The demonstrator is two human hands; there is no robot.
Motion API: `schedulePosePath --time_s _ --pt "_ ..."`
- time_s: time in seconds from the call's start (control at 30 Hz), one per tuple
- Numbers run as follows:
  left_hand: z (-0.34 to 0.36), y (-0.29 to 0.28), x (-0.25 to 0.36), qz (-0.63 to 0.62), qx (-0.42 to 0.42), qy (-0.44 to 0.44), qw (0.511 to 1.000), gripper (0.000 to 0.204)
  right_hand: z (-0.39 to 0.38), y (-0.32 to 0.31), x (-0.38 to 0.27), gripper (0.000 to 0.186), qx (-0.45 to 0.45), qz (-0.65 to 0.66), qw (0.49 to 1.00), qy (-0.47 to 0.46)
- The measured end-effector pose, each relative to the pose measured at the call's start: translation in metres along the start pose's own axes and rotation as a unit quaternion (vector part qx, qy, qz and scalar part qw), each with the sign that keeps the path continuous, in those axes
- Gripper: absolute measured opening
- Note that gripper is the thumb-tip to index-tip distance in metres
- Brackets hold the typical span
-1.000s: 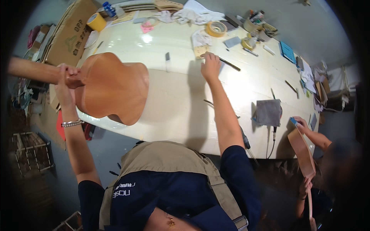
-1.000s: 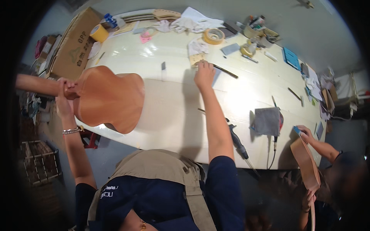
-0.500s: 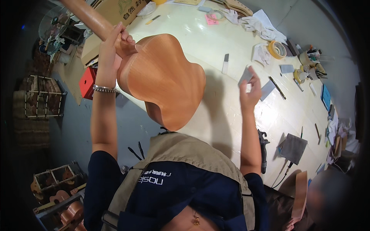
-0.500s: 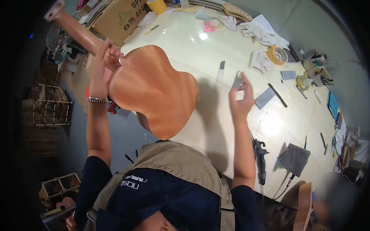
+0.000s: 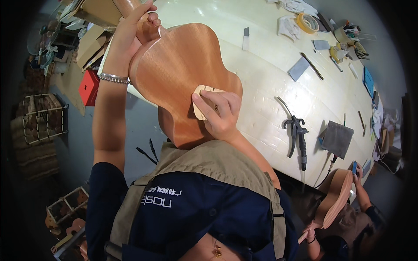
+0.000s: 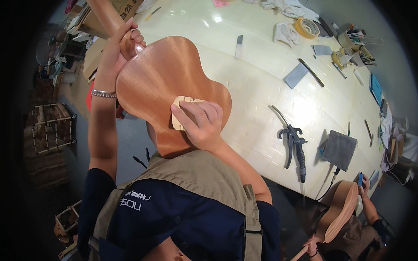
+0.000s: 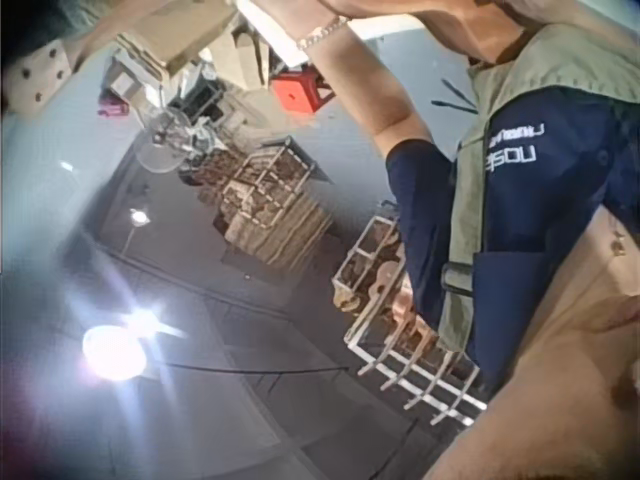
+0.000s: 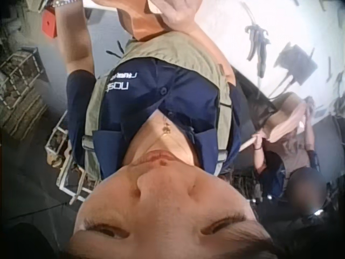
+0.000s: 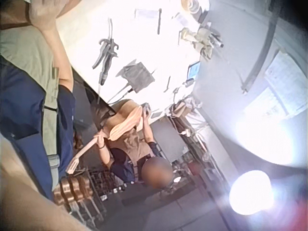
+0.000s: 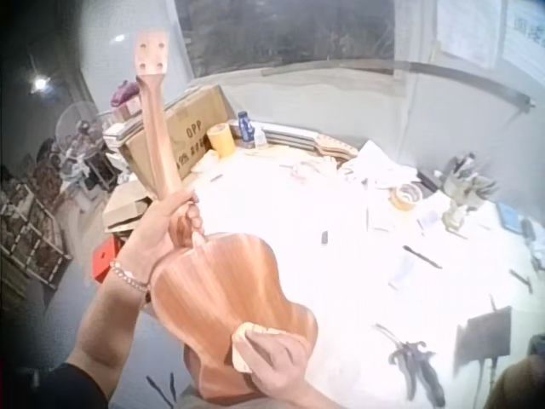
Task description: The person sands various parts of a ukulele body and neck using a sanding block, then uses an air nozzle to blow away dust before continuing to sand the sides and back.
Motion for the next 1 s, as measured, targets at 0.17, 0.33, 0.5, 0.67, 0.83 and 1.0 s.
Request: schedulePosePath --time_s 0.17,0.33,0.5,0.67,0.83,1.0 --pt "-0.001 0.008 -0.002 -0.016 -0.004 -0.011 1.0 0.017 0.005 -0.005 -0.007 0.034 0.032 0.005 0.999 0.026" --pt "0.003 0.004 -0.001 0.001 -0.019 0.001 1.0 0.017 -0.001 -0.01 -0.004 0.044 0.048 0.048 0.998 0.017" --pt "0.001 0.013 -0.001 -0.001 -0.016 -0.01 1.0 0.017 -0.001 -0.007 -0.009 0.049 0.075 0.105 0.992 -0.007" --pt "0.001 0.022 0.003 0.032 -0.011 0.011 0.999 0.017 0.019 -0.01 -0.014 0.048 0.065 0.089 0.994 -0.012" --pt "-0.001 0.015 -0.003 -0.001 0.017 0.003 1.0 0.019 -0.004 -0.01 -0.011 0.045 0.059 0.027 0.998 0.018" --pt "-0.015 0.026 0.009 0.075 0.048 0.024 0.996 0.017 0.012 -0.011 -0.015 0.044 0.071 0.002 0.997 0.016"
Point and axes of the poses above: each hand's wrist, its own z-axis towards the middle knuckle, its own y-axis out of the palm, x = y × z, the point moved 8 cm from there along z, towards the middle knuckle, and after that the axes turned 1 degree about -x, right-handed, at the moved point
